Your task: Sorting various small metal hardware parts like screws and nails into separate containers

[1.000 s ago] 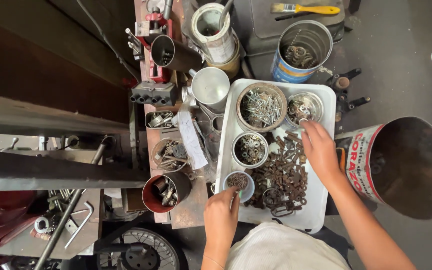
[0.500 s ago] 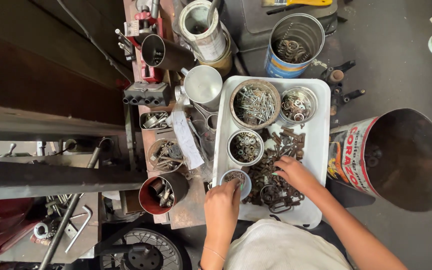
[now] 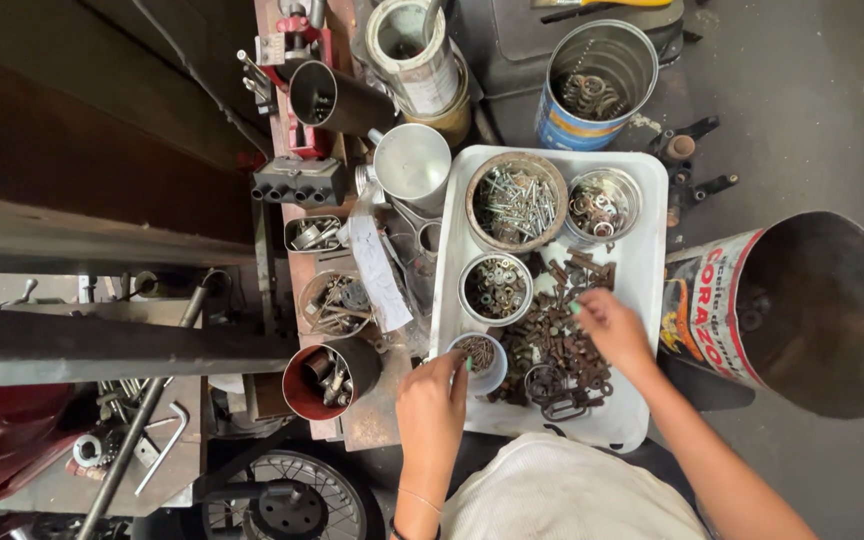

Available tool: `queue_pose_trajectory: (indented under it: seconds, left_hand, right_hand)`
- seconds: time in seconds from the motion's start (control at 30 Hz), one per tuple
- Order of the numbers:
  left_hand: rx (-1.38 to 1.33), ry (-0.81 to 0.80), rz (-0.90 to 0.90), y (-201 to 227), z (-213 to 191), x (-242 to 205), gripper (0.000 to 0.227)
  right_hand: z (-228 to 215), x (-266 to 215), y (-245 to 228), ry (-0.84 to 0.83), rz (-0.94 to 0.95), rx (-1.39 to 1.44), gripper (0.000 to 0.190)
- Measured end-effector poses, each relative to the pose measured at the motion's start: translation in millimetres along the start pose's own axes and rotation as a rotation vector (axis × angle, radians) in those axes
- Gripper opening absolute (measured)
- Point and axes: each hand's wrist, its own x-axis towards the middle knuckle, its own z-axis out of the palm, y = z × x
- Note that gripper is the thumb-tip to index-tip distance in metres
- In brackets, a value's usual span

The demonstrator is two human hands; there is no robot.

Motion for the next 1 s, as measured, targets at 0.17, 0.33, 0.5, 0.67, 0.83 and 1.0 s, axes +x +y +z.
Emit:
queue_pose_trajectory:
  seconds: [0.17,0.33,0.5,0.67,0.83,1.0]
  left_hand:
    - [0.061,0.014,-0.011,-13,7,-5,0.018]
    - [0.073,0.014,-0.004,-10,9,-8,0.018]
    - [-0.052,-0.084,-0.032,10,11,-7,0.017]
    - [-0.068,-0.122,0.009,10,20,-5,0.02]
    - [-0.047,-0.124,0.018,13,17,-3,0.02]
    - [-0.074,-0.123,-0.018,12,17,-3,0.022]
  right_hand:
    - [-8,30,-9,0.067,-0.051,-0.091,0.028]
    - [2,48,-29,-0.031,-0.017,-0.134,0.027]
    - [11,32,-53,-0.236,0.225,0.212,0.022]
    - [29,45,-13,0.068,0.031,0.03,0.029]
    - [31,48,-16,0.215,-0.119,0.309,0.026]
    - [6,23,-51,0.17,-0.135,0.02,0.029]
